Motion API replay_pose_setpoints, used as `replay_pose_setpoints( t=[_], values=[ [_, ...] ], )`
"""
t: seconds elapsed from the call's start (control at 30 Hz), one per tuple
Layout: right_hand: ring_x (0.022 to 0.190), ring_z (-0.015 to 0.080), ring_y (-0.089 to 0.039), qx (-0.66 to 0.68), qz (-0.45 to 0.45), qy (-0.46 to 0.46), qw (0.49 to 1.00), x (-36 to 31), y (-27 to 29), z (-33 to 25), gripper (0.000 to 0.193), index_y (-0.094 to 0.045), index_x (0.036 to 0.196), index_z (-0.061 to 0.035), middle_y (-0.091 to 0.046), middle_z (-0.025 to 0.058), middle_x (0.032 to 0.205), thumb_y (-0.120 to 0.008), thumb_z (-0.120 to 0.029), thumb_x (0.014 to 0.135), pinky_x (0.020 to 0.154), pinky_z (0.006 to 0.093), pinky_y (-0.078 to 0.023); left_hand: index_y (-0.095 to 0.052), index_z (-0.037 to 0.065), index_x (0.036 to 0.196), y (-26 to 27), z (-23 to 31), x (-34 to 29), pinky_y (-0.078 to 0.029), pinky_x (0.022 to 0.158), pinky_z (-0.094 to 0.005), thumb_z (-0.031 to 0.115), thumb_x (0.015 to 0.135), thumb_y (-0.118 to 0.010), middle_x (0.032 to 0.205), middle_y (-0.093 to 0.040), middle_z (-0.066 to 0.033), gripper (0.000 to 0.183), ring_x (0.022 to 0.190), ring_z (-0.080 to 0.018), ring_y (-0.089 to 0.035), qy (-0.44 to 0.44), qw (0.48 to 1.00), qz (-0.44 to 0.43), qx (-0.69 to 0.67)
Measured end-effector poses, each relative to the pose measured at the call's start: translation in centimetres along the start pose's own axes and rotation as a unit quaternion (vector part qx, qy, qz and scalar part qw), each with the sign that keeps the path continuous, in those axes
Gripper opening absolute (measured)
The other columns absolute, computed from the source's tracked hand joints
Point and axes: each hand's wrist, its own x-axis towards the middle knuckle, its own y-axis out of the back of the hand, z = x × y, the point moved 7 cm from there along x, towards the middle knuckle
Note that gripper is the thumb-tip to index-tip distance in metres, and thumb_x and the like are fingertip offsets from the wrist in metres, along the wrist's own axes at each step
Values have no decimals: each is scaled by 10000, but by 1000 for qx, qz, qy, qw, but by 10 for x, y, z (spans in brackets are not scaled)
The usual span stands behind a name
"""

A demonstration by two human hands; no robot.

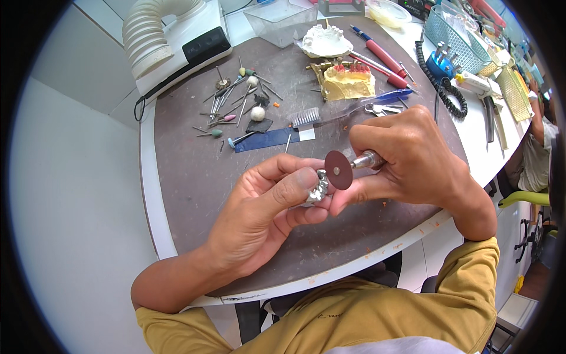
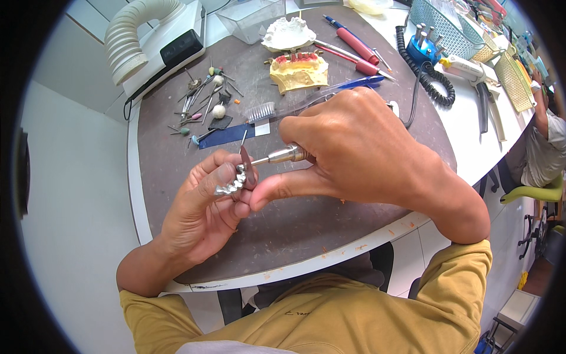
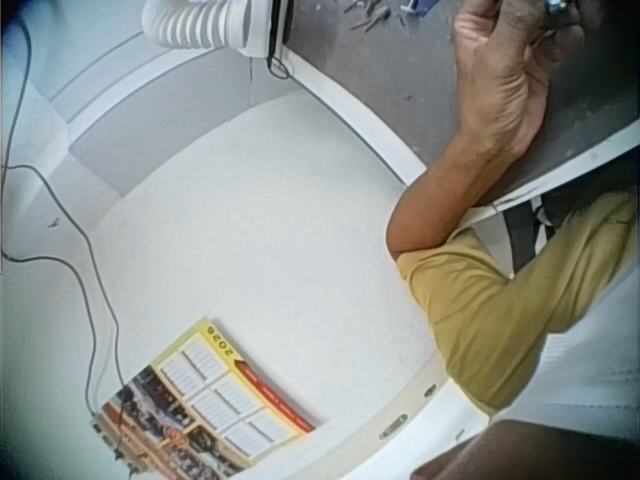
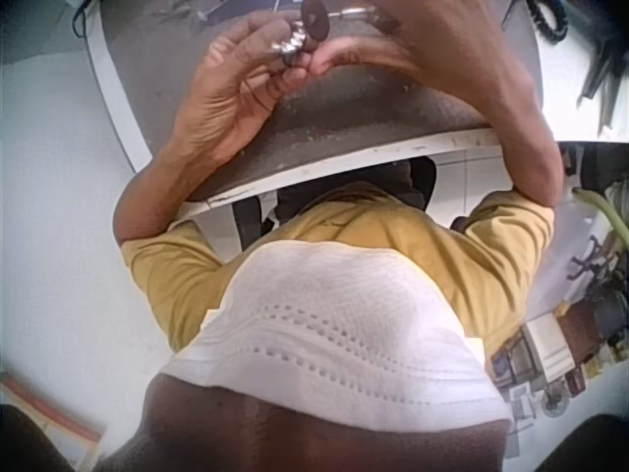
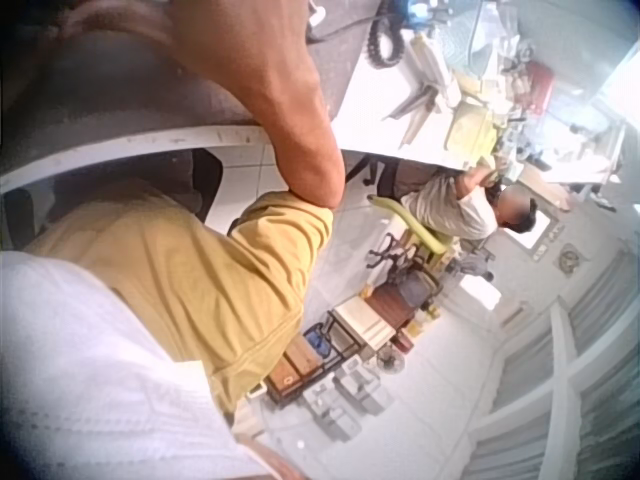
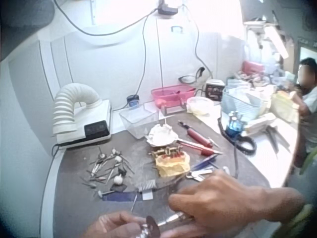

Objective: The person uses a rotary tool with a cutting disc to grind and smooth a small metal dental appliance held in the left hand. They then switch to a different rotary bit and continue refining the surface of the appliance. The work is performed at a bench with various dental tools and a model visible in the background.

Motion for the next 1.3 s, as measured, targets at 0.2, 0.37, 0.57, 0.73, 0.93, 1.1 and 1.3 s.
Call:
replay_pose_setpoints(
  t=[0.2,0.37,0.57,0.73,0.93,1.1,1.3],
  values=[
    [405,216,-432,0,-1,-6,1000,0,-1,1,567,-526,632,-45,-471,64,502,-852,-509,609,406,330,-330,-579,53,1073,-2,1,0,-601,652,-207,202,915,-666,961,-630,-92,234,796,-139,-666,0,1000,-5,0],
    [414,222,-436,-4,-3,-9,1000,1,1,0,570,-522,630,-45,-475,67,511,-849,-511,610,409,333,-334,-578,53,1080,-2,0,0,-604,659,-208,196,911,-670,965,-630,-93,240,799,-137,-665,-1,1000,-4,-6],
    [419,229,-446,3,-8,-6,1000,0,-1,1,574,-526,637,-41,-486,72,521,-845,-518,611,411,333,-337,-577,49,1084,-2,0,-1,-607,667,-209,186,910,-670,976,-631,-98,240,807,-140,-667,-1,1000,-12,-10],
    [421,233,-457,3,-4,-11,1000,0,-1,2,569,-529,644,-41,-495,77,523,-847,-512,612,412,333,-341,-579,46,1090,-1,0,-1,-610,673,-207,178,909,-671,981,-634,-95,242,819,-138,-671,0,1000,-6,-14],
    [425,234,-459,1,-3,-11,1000,1,0,1,561,-526,639,-45,-494,79,522,-850,-503,615,414,334,-344,-581,51,1095,-2,0,-1,-616,675,-208,164,909,-667,984,-641,-89,234,824,-135,-674,2,1000,-11,-20],
    [425,233,-458,1,-4,-12,1000,0,0,2,554,-526,639,-47,-493,80,523,-849,-497,618,415,336,-345,-584,58,1100,-1,-1,-1,-618,681,-211,159,911,-663,987,-645,-85,228,827,-135,-675,-2,1000,-11,-17],
    [426,235,-459,-2,-1,-10,1000,0,0,2,551,-533,646,-47,-491,82,526,-847,-498,620,415,335,-348,-595,59,1103,1,-1,-1,-615,679,-207,156,909,-665,992,-651,-74,228,833,-132,-672,-2,1000,-13,-14]
  ],
)
